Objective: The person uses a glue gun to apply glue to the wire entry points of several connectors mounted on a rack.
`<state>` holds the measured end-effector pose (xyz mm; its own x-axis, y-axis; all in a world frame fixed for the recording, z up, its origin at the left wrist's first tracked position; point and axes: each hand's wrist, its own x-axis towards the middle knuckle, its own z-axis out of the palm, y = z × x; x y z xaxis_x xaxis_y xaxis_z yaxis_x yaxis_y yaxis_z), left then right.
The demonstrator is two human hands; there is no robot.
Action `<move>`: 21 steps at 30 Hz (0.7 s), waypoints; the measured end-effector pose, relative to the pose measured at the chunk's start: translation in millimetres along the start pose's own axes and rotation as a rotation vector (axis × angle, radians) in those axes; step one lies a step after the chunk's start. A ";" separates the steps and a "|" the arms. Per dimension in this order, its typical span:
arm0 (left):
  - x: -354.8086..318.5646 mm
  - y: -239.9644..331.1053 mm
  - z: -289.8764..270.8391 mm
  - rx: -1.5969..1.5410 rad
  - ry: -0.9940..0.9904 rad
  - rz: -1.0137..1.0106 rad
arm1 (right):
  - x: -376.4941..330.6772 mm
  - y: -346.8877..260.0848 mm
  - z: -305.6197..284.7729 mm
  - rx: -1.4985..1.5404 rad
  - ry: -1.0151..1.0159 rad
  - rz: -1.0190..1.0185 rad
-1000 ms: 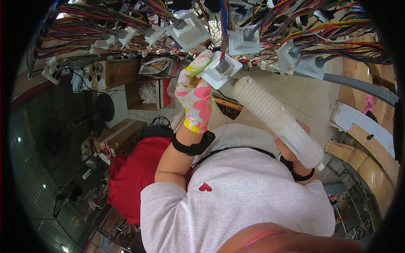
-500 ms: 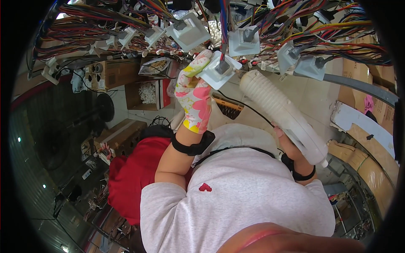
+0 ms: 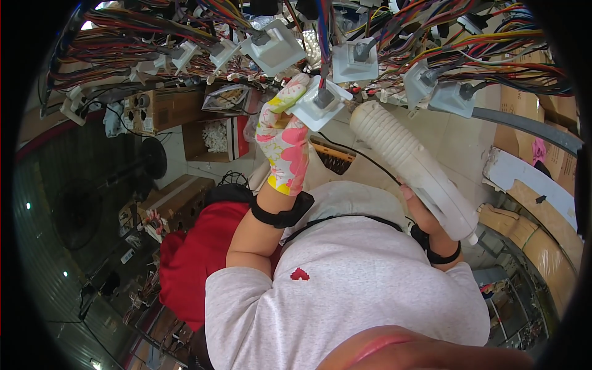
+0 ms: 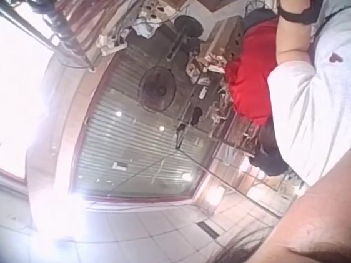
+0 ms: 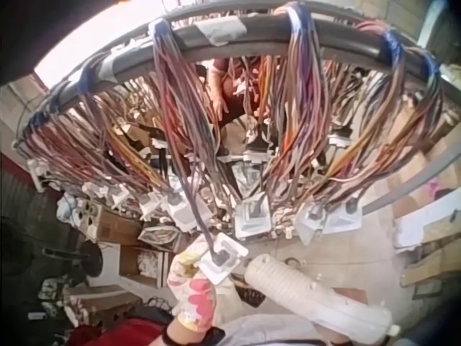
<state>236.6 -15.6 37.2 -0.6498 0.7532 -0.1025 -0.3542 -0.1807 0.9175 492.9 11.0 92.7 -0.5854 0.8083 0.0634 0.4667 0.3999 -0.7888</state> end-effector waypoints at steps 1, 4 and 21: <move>1.2 -1.5 -1.4 -0.032 -0.036 0.025 | -1.8 0.1 0.2 0.046 0.008 0.065; 1.5 -1.9 0.0 -0.066 -0.070 0.043 | 0.1 0.4 -2.8 -0.028 0.001 -0.038; 7.0 -50.7 -30.8 -0.102 -0.339 -0.199 | -11.5 -7.4 -1.2 0.341 -0.080 0.151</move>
<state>229.3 -20.7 -21.9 -0.3087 0.9427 -0.1262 -0.5269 -0.0590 0.8479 497.0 -0.7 98.5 -0.5833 0.8052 -0.1062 0.3118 0.1013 -0.9447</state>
